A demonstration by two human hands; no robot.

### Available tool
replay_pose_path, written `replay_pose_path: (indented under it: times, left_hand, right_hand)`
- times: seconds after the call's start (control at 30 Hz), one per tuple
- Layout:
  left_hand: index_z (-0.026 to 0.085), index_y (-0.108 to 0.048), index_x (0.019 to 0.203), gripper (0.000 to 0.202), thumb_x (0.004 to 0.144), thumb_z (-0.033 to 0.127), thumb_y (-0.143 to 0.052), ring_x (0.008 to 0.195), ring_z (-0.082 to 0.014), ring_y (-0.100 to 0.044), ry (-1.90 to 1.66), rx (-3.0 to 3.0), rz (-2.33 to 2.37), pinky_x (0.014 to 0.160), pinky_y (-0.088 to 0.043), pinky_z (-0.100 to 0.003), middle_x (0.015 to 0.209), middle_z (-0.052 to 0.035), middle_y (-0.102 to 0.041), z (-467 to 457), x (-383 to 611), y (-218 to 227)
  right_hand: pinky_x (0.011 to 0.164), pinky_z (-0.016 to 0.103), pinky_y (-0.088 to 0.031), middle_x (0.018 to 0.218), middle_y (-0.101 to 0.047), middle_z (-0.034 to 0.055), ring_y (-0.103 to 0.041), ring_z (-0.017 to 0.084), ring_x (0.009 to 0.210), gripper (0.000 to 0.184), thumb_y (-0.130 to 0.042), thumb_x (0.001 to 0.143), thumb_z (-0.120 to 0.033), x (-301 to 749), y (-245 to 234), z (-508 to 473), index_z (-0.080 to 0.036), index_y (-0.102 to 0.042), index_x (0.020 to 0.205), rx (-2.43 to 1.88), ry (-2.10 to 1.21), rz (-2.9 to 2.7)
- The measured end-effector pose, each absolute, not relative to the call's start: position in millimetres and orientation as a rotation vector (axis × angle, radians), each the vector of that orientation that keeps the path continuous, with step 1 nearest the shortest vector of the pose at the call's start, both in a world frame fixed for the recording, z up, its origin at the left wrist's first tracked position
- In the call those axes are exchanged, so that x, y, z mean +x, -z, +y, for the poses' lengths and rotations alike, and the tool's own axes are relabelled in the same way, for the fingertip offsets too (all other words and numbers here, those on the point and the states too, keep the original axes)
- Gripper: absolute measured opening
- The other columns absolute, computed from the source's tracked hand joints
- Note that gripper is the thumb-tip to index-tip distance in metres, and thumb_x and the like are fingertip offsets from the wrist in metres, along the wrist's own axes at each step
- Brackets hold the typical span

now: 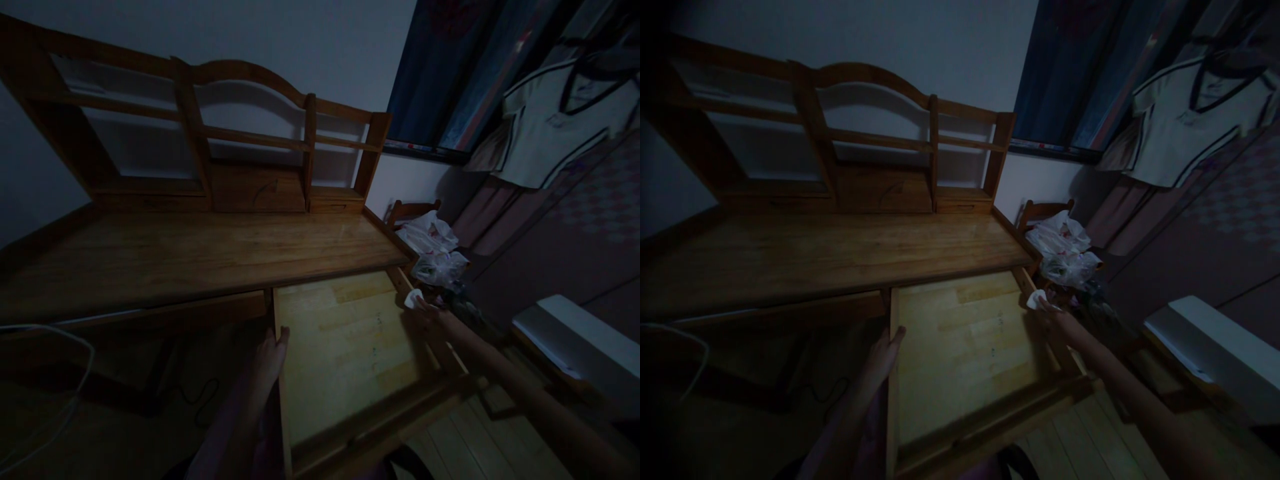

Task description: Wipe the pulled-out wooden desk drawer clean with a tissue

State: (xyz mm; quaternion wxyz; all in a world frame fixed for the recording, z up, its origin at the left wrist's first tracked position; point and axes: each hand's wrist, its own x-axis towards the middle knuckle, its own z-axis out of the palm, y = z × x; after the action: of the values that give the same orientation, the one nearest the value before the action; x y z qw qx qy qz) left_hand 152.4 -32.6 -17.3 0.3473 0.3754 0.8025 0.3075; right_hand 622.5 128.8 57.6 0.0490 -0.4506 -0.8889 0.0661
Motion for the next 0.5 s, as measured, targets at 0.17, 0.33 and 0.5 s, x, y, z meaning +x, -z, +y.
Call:
replay_pose_path:
  times: [0.17, 0.33, 0.5]
  left_hand:
    - [0.010, -0.055, 0.130, 0.059, 0.097, 0.053, -0.032, 0.131, -0.0366, -0.057, -0.782, 0.980, 2.085, 0.102, -0.045, -0.044, 0.138, -0.0262, -0.061, -31.5, 150.2, 18.3]
    - [0.011, -0.058, 0.128, 0.059, 0.096, 0.055, -0.033, 0.132, -0.0358, -0.057, -0.766, 0.990, 2.132, 0.105, -0.044, -0.044, 0.140, -0.0253, -0.061, -27.7, 147.0, 29.4]
    - [0.016, -0.061, 0.126, 0.050, 0.098, 0.047, -0.033, 0.125, -0.0322, -0.063, -0.754, 1.173, 2.170, 0.098, -0.049, -0.040, 0.133, -0.0213, -0.066, -33.0, 146.6, 32.7]
  right_hand:
    - [0.098, 0.035, -0.052, 0.138, -0.064, 0.0123, -0.069, 0.025, 0.115, 0.066, -0.041, 0.081, -0.006, 652.3, -51.1, 99.2, -0.020, -0.057, 0.144, -1.408, -0.467, -2.691]
    - [0.088, 0.031, -0.056, 0.123, -0.074, 0.0098, -0.074, 0.025, 0.104, 0.065, -0.047, 0.082, -0.011, 664.1, -52.9, 75.7, -0.022, -0.053, 0.146, -1.491, -0.471, -2.696]
    - [0.091, 0.028, -0.055, 0.134, -0.068, 0.0084, -0.073, 0.023, 0.107, 0.066, -0.048, 0.082, -0.010, 669.0, -56.1, 53.3, -0.027, -0.054, 0.146, -1.445, -0.329, -2.772]
